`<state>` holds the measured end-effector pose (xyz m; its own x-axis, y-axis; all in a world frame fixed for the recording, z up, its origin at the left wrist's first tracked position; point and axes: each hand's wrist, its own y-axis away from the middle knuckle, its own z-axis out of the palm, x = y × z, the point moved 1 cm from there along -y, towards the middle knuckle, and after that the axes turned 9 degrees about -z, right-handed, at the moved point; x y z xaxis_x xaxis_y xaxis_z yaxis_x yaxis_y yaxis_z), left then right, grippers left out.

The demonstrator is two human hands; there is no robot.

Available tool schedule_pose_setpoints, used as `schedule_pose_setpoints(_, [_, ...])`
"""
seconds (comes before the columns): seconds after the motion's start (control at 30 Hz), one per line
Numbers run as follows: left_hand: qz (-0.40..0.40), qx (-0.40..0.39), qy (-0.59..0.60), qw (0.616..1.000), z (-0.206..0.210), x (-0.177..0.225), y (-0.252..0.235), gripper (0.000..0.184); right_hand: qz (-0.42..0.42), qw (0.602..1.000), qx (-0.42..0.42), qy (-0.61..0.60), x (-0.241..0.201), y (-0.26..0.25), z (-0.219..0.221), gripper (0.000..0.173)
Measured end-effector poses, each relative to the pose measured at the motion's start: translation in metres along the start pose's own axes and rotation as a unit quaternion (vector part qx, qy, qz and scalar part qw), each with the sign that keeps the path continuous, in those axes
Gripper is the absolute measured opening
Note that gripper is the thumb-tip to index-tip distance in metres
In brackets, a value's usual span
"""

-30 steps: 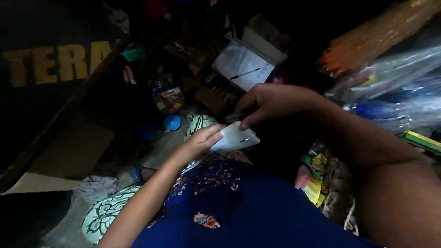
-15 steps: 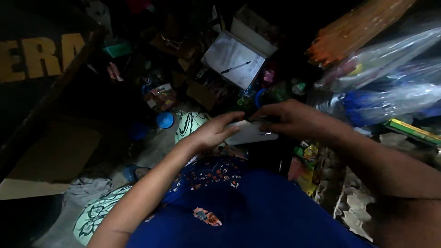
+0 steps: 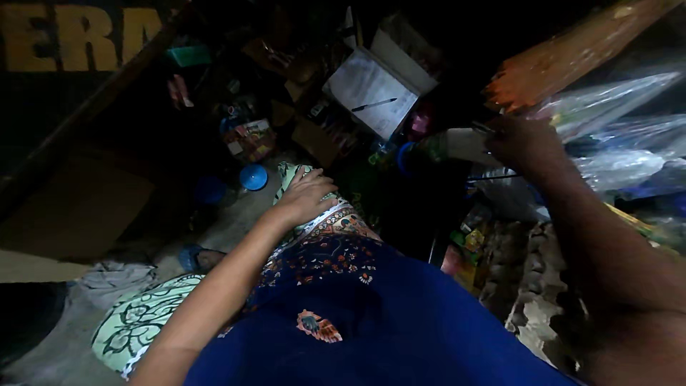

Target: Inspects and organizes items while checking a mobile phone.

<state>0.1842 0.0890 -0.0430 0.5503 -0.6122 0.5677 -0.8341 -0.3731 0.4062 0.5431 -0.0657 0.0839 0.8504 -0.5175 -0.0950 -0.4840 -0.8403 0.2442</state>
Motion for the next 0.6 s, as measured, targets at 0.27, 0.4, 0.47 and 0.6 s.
schedule_pose_setpoints(0.27, [-0.002,0.004,0.005,1.000,-0.002,-0.003,0.008,0.041,0.047,0.996,-0.006,0.075,0.013,-0.025,0.035,0.033])
schedule_pose_setpoints(0.4, [0.001,0.000,0.005,1.000,-0.003,-0.004,0.007,0.042,0.064,0.993,-0.036,0.092,0.016,-0.038,0.042,0.032])
schedule_pose_setpoints(0.47, [0.002,0.001,0.007,1.000,-0.001,-0.005,0.006,0.042,0.054,0.991,-0.049,0.109,0.016,-0.045,0.043,0.029])
schedule_pose_setpoints(0.6, [0.005,0.003,0.013,1.000,0.001,-0.007,0.003,0.042,0.066,0.985,-0.085,0.137,0.009,-0.060,0.042,0.028])
